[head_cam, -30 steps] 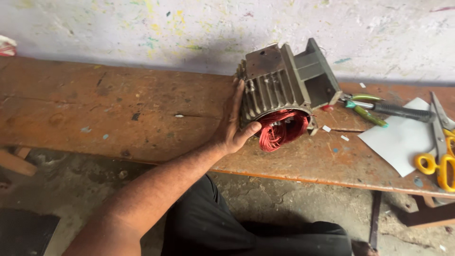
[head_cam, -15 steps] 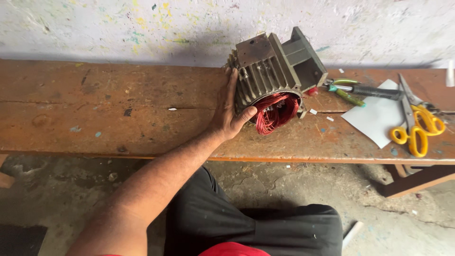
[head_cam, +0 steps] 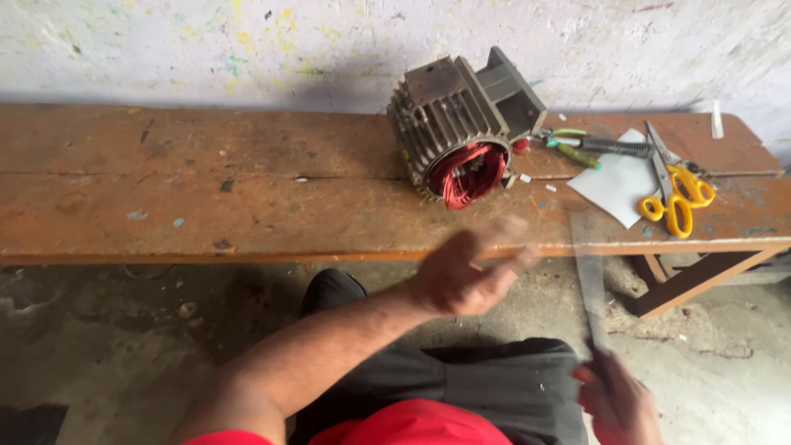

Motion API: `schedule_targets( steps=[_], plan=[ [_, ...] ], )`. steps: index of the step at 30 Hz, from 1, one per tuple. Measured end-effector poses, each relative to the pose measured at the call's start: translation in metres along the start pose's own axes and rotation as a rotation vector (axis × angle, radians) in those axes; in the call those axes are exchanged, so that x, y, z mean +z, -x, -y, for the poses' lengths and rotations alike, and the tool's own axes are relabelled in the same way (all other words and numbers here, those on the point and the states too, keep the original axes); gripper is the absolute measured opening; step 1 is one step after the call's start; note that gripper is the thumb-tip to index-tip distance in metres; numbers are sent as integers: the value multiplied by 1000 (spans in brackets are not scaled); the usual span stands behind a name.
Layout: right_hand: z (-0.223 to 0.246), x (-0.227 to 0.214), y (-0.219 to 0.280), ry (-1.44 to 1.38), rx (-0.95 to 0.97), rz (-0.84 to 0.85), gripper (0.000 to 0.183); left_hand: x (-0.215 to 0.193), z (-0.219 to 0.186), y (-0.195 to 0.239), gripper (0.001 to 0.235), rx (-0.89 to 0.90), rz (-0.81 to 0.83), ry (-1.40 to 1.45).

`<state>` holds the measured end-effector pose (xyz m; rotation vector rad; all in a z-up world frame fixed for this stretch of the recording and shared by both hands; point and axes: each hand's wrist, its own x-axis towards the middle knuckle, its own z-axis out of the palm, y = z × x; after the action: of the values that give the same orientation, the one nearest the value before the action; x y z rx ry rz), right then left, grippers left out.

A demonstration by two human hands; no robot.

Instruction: The person repairs an electric motor by hand and using tools. The person cleans the motor's copper windings with a metal file and a plastic scraper, cuts a piece of white insulation paper with scissors, and inserts the paper into the motor housing.

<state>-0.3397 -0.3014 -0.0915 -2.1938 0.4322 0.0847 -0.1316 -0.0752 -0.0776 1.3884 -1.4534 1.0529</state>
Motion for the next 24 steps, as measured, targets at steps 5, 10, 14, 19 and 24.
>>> schedule_targets(
  steps=[5, 10, 14, 19, 24],
  plan=[
    [17, 7, 7, -40, -281, 188, 63, 4, -11, 14, 54, -97, 283, -274],
    [36, -11, 1, -690, -543, 300, 63, 12, 29, 14, 19, -233, 218, -285],
    [91, 3, -9, 40, -1137, -250, 78, 15, 37, -6, 11, -243, 146, -319],
    [145, 10, -43, 252, -1297, -409, 50, 14, 41, -26, 12, -435, 151, -380],
    [166, 16, -84, 237, -1401, -381, 27, 1, 0, -10, 59, -468, 38, -459]
  ],
)
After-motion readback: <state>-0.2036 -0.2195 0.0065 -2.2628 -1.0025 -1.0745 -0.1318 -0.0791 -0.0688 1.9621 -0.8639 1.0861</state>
